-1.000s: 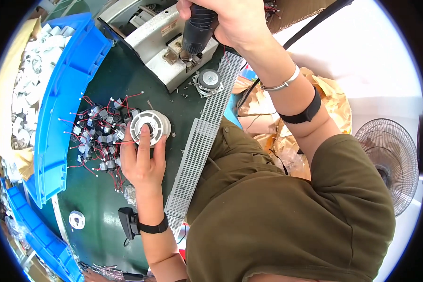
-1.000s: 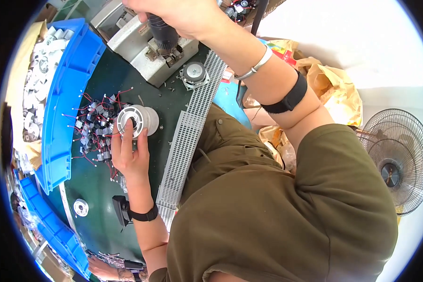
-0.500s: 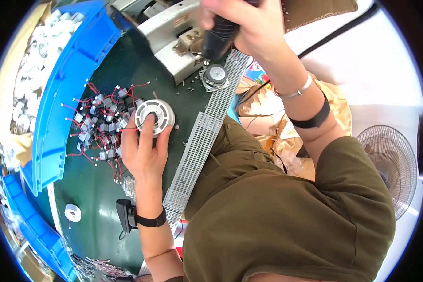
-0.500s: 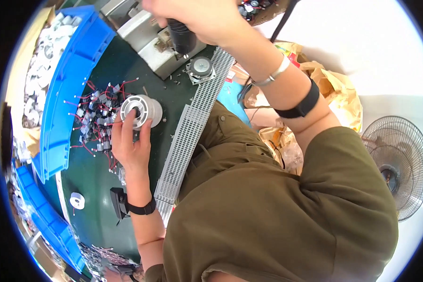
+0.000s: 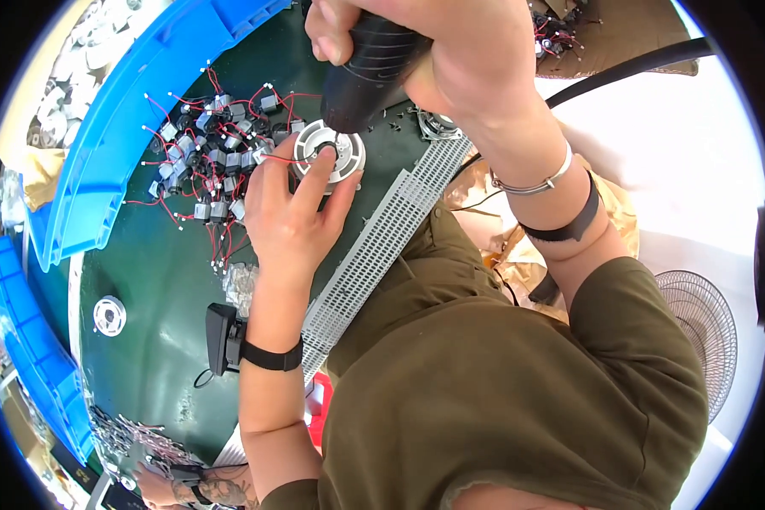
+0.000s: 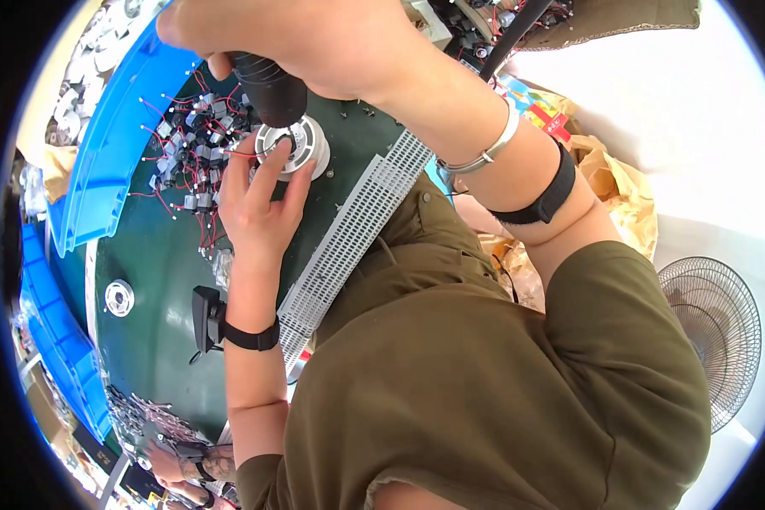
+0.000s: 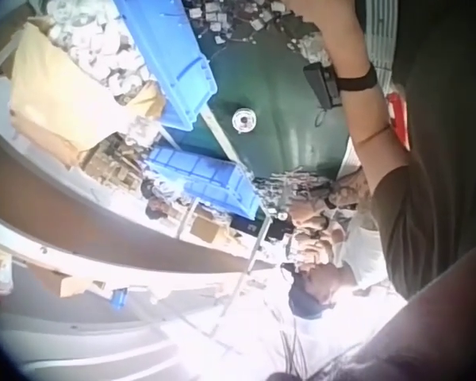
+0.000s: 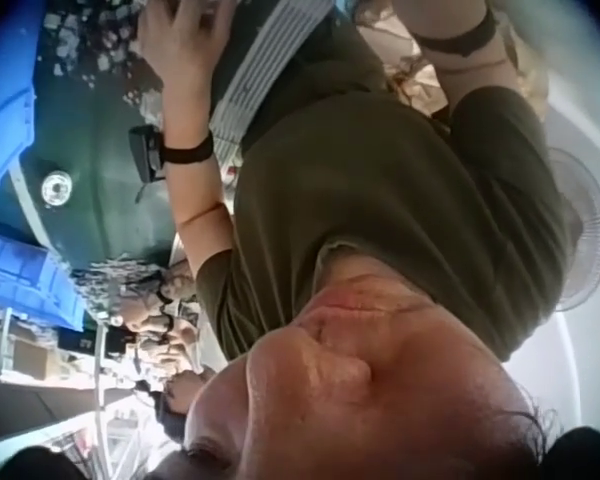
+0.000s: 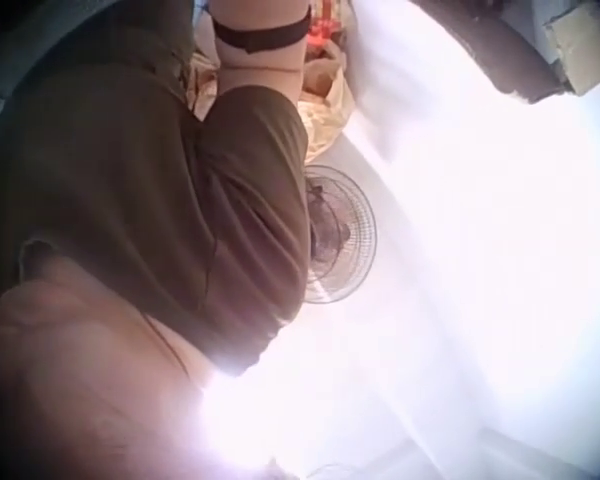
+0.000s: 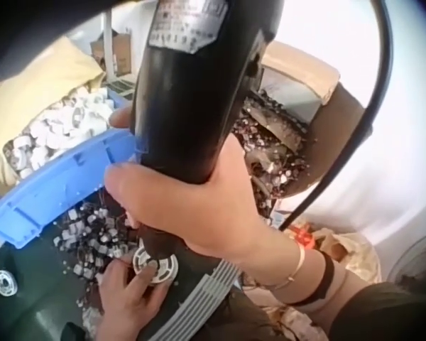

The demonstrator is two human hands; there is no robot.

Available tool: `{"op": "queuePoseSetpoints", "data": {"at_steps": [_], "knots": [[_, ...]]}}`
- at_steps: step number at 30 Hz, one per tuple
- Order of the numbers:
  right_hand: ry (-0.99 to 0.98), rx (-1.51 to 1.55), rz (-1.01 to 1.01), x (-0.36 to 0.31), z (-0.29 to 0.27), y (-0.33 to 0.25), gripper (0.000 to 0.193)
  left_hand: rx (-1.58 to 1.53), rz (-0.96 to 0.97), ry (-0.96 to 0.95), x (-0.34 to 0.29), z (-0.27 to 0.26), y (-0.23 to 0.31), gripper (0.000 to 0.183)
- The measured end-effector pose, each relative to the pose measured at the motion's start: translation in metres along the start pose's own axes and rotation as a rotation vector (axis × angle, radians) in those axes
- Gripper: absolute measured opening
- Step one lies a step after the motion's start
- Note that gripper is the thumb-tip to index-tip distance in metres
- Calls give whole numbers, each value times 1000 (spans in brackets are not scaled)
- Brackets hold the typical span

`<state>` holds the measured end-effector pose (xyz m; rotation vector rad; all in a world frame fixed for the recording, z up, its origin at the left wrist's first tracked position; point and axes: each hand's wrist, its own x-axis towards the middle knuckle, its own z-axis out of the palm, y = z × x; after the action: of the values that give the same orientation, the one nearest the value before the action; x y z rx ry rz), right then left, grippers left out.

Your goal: Assembling electronic components into a circular metal housing using an electric screwdriver.

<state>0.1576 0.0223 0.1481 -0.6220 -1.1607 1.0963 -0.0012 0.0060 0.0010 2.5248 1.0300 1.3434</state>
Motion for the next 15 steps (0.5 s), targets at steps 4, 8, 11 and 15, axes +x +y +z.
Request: {"op": "queuePoseSetpoints", "data": {"at_steps": [4,8,11,15], "knots": [[-13,13,14,-1,-1,5,38,16,-2,5,-2,-1,0,34],[-18,7,5,-2,-1,5,38,13,-1,17,-3,1,-1,34],[-10,-24,31,-2,-3,6,38,12,-15,6,-2,1,0,33],[-8,-16,55,-3,-4,5,38,13,-17,16,-3,2,1,33]]}}
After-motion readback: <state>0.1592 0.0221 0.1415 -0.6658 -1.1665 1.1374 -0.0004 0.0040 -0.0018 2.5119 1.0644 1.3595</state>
